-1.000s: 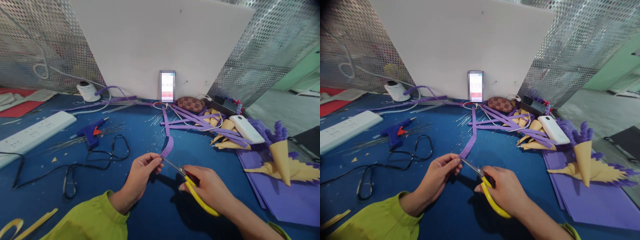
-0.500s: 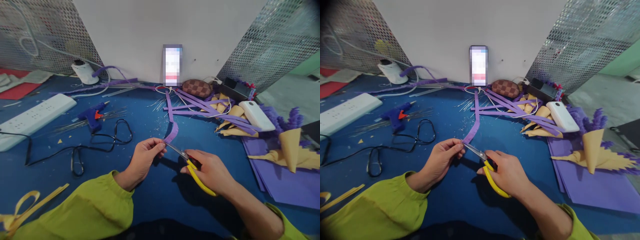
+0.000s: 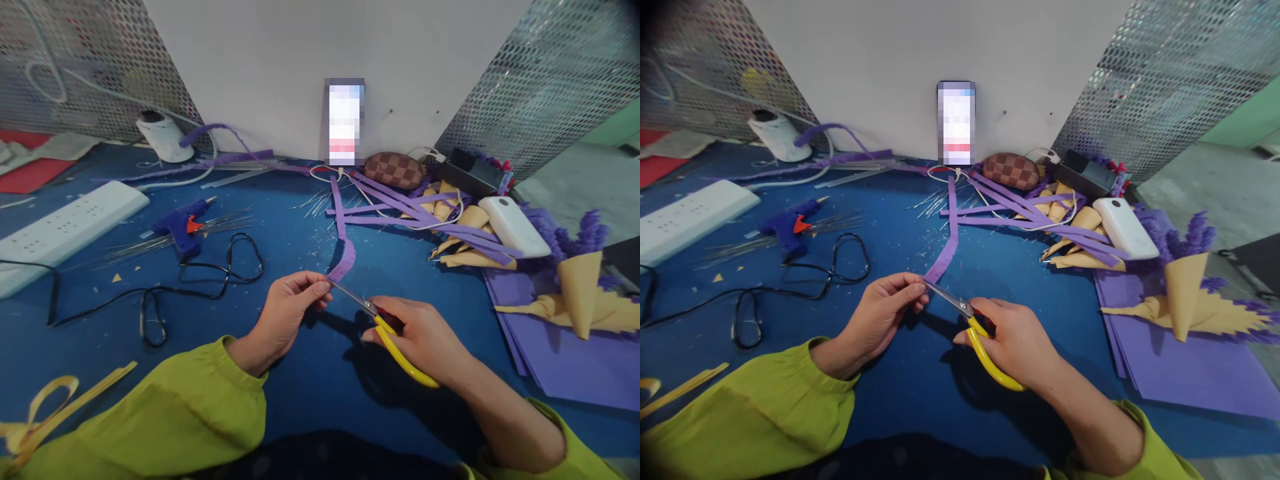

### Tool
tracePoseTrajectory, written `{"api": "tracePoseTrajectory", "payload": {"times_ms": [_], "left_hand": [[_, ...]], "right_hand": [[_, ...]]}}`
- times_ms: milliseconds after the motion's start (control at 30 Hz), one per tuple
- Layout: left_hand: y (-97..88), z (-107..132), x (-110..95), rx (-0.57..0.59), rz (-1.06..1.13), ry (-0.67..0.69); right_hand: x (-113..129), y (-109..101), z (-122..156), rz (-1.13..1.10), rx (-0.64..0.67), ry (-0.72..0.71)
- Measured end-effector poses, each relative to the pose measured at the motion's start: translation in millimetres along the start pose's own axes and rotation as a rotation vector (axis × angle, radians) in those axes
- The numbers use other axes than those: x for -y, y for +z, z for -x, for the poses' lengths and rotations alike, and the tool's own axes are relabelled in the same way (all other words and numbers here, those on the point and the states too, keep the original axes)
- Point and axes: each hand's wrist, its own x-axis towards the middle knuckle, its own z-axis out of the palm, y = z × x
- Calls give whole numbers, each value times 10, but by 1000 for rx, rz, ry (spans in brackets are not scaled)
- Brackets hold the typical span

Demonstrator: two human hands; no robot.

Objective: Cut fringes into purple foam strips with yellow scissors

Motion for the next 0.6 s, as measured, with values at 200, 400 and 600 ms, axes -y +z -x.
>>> {"api": "tracePoseTrajectory", "payload": {"times_ms": [200, 400, 600], "left_hand": [[-4, 3, -12, 61, 37, -19], [-6, -1, 3, 56, 8, -7], [-12, -2, 11, 31, -6, 11]], "right_hand": [[-12, -16, 5, -92, 67, 31], [2, -18, -4, -32, 9, 29], [-11, -1, 8, 60, -21, 46]]}}
